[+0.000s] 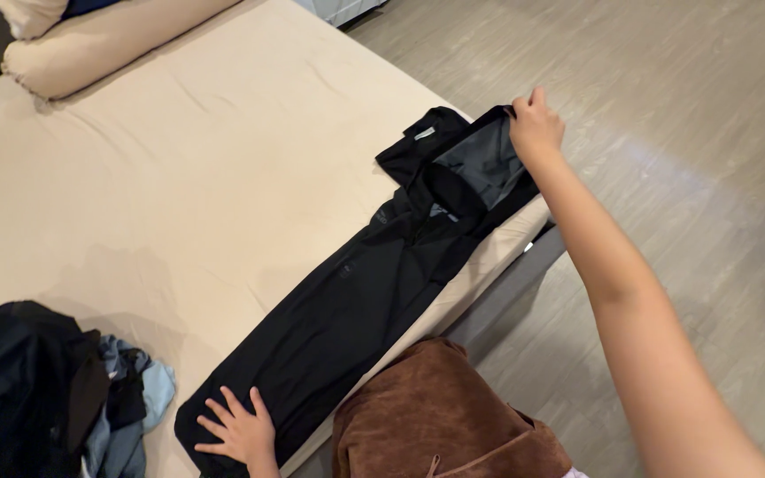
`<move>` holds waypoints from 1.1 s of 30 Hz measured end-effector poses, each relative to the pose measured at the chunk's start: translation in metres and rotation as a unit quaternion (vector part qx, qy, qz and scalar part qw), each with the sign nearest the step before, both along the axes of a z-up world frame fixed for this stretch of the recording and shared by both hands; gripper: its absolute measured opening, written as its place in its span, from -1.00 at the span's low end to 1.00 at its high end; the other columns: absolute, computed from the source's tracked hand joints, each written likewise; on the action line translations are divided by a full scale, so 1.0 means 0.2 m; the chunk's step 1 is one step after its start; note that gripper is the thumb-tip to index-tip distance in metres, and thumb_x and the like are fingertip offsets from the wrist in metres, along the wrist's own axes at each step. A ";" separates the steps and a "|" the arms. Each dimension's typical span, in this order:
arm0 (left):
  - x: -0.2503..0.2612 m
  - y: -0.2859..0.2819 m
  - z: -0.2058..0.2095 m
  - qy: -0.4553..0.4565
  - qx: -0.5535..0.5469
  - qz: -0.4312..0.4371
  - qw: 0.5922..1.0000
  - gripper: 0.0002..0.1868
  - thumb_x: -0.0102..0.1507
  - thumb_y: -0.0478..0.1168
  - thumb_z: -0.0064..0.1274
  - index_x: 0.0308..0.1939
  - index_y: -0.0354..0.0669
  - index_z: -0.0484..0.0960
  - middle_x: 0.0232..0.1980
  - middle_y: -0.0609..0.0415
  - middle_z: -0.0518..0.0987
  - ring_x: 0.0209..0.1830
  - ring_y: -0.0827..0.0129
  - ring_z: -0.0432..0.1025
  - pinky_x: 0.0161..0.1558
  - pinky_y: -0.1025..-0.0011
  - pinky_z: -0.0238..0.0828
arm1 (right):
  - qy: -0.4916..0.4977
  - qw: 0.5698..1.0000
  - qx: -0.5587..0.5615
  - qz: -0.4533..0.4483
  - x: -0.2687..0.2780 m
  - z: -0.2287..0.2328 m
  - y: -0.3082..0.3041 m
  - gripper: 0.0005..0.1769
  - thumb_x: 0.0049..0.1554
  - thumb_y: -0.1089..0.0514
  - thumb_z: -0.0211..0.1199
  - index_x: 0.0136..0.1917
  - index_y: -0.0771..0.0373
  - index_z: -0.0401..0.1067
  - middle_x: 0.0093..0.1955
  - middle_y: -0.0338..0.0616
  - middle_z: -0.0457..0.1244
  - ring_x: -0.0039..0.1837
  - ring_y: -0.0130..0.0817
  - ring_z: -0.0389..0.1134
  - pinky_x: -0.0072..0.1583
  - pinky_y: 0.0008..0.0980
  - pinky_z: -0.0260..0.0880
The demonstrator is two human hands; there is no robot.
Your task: The person folds a black hooded jacket and a black short-sleeved shirt on a bed. They smooth and align each garment, fold sleeves and sides, then fold the body into a compact rectangle and place it on a growing stack of folded clothes.
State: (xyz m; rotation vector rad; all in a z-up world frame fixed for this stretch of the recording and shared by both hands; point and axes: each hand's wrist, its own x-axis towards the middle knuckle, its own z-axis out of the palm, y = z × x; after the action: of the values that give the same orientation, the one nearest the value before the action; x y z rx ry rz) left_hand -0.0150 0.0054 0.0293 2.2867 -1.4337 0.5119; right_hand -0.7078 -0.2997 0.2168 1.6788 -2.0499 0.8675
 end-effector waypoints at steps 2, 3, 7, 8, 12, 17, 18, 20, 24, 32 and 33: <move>0.01 0.00 -0.01 0.002 0.008 0.005 1.000 -0.23 0.46 0.41 -0.40 0.61 0.12 0.29 0.66 -0.18 0.20 0.69 -0.32 -0.05 0.43 -0.64 -0.51 | 0.067 0.997 -0.037 -0.007 0.11 0.05 0.04 -0.67 0.20 0.00 0.40 0.23 0.02 0.55 0.25 0.09 0.21 0.05 0.09 0.35 -0.13 0.00 0.41; 0.01 0.00 -0.01 0.003 0.009 0.005 1.000 -0.22 0.45 0.41 -0.41 0.61 0.14 0.28 0.66 -0.17 0.19 0.69 -0.32 -0.06 0.42 -0.63 -0.52 | 0.094 0.994 -0.050 -0.014 0.15 0.08 0.06 -0.59 0.17 -0.02 0.39 0.28 0.00 0.53 0.27 0.10 0.19 0.08 0.12 0.33 -0.18 -0.04 0.41; 0.03 0.00 -0.02 0.005 0.013 0.004 1.000 -0.22 0.43 0.41 -0.42 0.60 0.15 0.26 0.66 -0.16 0.17 0.68 -0.30 -0.07 0.41 -0.63 -0.52 | 0.123 0.991 -0.045 -0.026 0.30 0.15 0.12 -0.41 0.19 -0.08 0.37 0.48 -0.12 0.41 0.27 0.08 0.17 0.15 0.14 0.25 -0.20 -0.04 0.42; 0.02 -0.01 -0.02 0.006 0.014 0.006 1.000 -0.22 0.44 0.41 -0.43 0.60 0.15 0.26 0.67 -0.15 0.17 0.68 -0.29 -0.08 0.41 -0.62 -0.53 | 0.130 0.991 -0.035 -0.028 0.33 0.16 0.13 -0.34 0.16 -0.04 0.36 0.52 -0.13 0.38 0.25 0.06 0.18 0.11 0.12 0.26 -0.21 -0.06 0.42; 0.03 -0.01 -0.04 0.011 0.021 0.010 1.000 -0.22 0.45 0.42 -0.45 0.62 0.17 0.23 0.68 -0.14 0.14 0.70 -0.27 -0.10 0.44 -0.61 -0.55 | 0.166 0.986 -0.008 -0.005 0.48 0.14 0.21 -0.17 0.09 0.09 0.32 0.62 -0.13 0.26 0.17 -0.01 0.20 -0.01 -0.02 0.30 -0.23 -0.13 0.42; 0.04 -0.02 -0.05 0.011 0.033 0.019 0.999 -0.21 0.43 0.42 -0.46 0.61 0.17 0.21 0.68 -0.13 0.11 0.69 -0.26 -0.12 0.44 -0.57 -0.59 | 0.163 0.984 0.007 0.075 0.75 -0.06 0.39 -0.12 0.02 0.04 0.32 0.58 0.19 0.21 0.05 -0.05 0.20 -0.10 -0.12 0.30 -0.30 -0.24 0.39; 0.03 -0.02 -0.06 0.014 0.037 0.022 0.999 -0.22 0.43 0.42 -0.46 0.61 0.17 0.21 0.68 -0.12 0.11 0.70 -0.25 -0.13 0.44 -0.56 -0.59 | 0.148 0.985 0.019 0.090 0.80 -0.12 0.42 -0.12 0.04 0.03 0.32 0.59 0.23 0.19 0.03 -0.08 0.19 -0.10 -0.14 0.30 -0.28 -0.24 0.39; 0.04 -0.01 -0.06 0.015 0.044 0.026 0.999 -0.21 0.42 0.42 -0.46 0.61 0.18 0.21 0.68 -0.11 0.10 0.70 -0.23 -0.13 0.45 -0.55 -0.60 | 0.116 0.986 0.043 0.109 0.91 -0.25 0.49 -0.08 0.02 0.01 0.34 0.58 0.29 0.17 0.03 -0.06 0.20 -0.09 -0.14 0.28 -0.29 -0.28 0.37; 0.05 -0.01 -0.06 0.011 0.046 0.027 0.999 -0.21 0.41 0.43 -0.46 0.61 0.19 0.20 0.68 -0.10 0.09 0.69 -0.21 -0.13 0.46 -0.53 -0.61 | 0.126 0.982 0.090 0.106 1.05 -0.42 0.56 -0.03 -0.03 0.02 0.35 0.59 0.26 0.15 0.06 -0.08 0.19 0.00 -0.13 0.26 -0.15 -0.25 0.38; 0.05 -0.01 -0.06 0.008 0.058 0.036 0.998 -0.21 0.39 0.43 -0.46 0.61 0.22 0.17 0.68 -0.06 0.07 0.68 -0.19 -0.14 0.46 -0.51 -0.61 | 0.003 0.975 0.138 0.173 1.03 -0.42 0.58 -0.05 0.01 -0.20 0.44 0.53 0.17 0.20 0.02 0.03 0.18 0.01 0.01 0.23 -0.10 -0.07 0.34; 0.05 -0.01 -0.06 0.010 0.060 0.038 0.997 -0.21 0.39 0.43 -0.46 0.61 0.22 0.17 0.69 -0.05 0.06 0.68 -0.18 -0.14 0.46 -0.51 -0.61 | -0.003 0.983 0.104 0.154 1.02 -0.40 0.56 -0.17 0.05 -0.19 0.44 0.46 0.16 0.25 0.06 0.03 0.19 0.05 0.02 0.24 -0.07 -0.08 0.35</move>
State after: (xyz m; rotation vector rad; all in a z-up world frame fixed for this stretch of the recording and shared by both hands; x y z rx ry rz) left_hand -0.0044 0.0030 0.0166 2.4421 -1.4075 0.4334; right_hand -0.5045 -0.1880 0.1361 2.1517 -1.9718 0.7695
